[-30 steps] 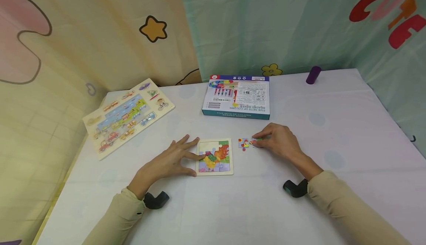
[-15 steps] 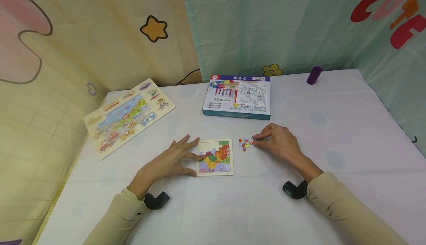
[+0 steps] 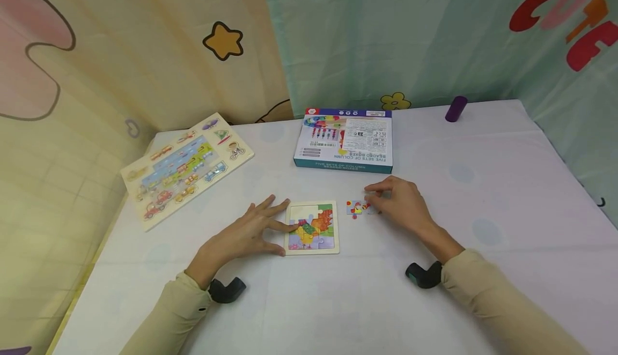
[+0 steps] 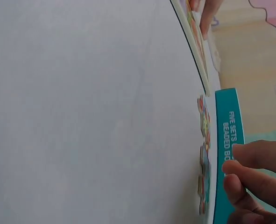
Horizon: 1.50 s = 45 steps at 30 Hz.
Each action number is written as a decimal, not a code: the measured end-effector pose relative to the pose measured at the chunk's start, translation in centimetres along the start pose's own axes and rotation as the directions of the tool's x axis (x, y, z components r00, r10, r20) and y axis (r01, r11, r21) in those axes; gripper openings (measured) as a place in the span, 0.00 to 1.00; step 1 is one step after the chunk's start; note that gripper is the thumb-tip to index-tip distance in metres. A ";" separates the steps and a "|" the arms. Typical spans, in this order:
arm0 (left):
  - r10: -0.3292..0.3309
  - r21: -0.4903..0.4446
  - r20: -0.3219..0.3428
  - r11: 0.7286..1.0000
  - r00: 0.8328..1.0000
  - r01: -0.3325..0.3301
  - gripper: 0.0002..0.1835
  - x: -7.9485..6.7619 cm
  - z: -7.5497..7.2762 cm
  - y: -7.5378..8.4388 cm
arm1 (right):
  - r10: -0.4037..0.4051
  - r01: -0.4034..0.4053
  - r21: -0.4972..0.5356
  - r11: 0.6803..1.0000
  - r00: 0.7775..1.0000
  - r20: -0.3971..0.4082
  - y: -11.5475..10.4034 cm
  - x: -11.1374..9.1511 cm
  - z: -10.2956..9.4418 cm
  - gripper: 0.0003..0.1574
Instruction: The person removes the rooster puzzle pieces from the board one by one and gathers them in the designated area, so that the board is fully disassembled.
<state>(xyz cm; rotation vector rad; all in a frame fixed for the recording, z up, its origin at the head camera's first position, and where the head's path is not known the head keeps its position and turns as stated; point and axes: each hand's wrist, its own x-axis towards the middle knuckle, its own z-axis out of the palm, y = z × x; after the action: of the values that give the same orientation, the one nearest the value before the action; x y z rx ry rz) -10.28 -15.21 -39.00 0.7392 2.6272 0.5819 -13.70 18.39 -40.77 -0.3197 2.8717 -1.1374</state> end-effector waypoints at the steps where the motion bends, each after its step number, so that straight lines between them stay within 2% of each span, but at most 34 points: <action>1: 0.002 0.000 -0.001 1.000 1.000 -0.002 0.33 0.0 0.0 0.0 | -0.005 0.005 -0.002 1.000 1.000 0.004 -0.3 0.1 0.2 0.15; 10: -0.007 0.020 0.003 1.000 1.000 0.007 0.33 0.0 0.0 0.0 | -0.046 0.048 -0.028 0.998 0.997 0.057 -4.0 1.4 3.4 0.15; 19: -0.005 0.035 0.010 0.999 1.000 0.005 0.32 0.0 -0.1 0.1 | 0.010 0.003 -0.158 0.987 0.997 0.081 -6.6 1.9 5.9 0.14; 27: 0.008 0.041 0.001 0.999 1.000 -0.008 0.31 0.0 -0.1 0.0 | 0.075 -0.050 -0.250 0.967 0.993 0.094 -7.7 1.9 6.8 0.19; 34: 0.010 0.047 0.005 0.999 1.000 -0.010 0.31 0.0 -0.1 0.0 | 0.092 -0.057 -0.300 0.952 0.990 0.105 -8.2 2.2 7.2 0.15; 45: 0.016 0.073 0.000 0.997 1.000 -0.016 0.31 0.2 -0.2 0.1 | 0.065 -0.027 -0.324 0.946 0.992 0.107 -8.1 2.9 7.5 0.17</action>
<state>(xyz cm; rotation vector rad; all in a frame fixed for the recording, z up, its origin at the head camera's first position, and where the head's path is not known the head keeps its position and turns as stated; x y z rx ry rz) -10.44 -15.09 -38.83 0.7818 2.6581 0.4935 -14.23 6.96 -40.60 -0.3137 2.9345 -0.6136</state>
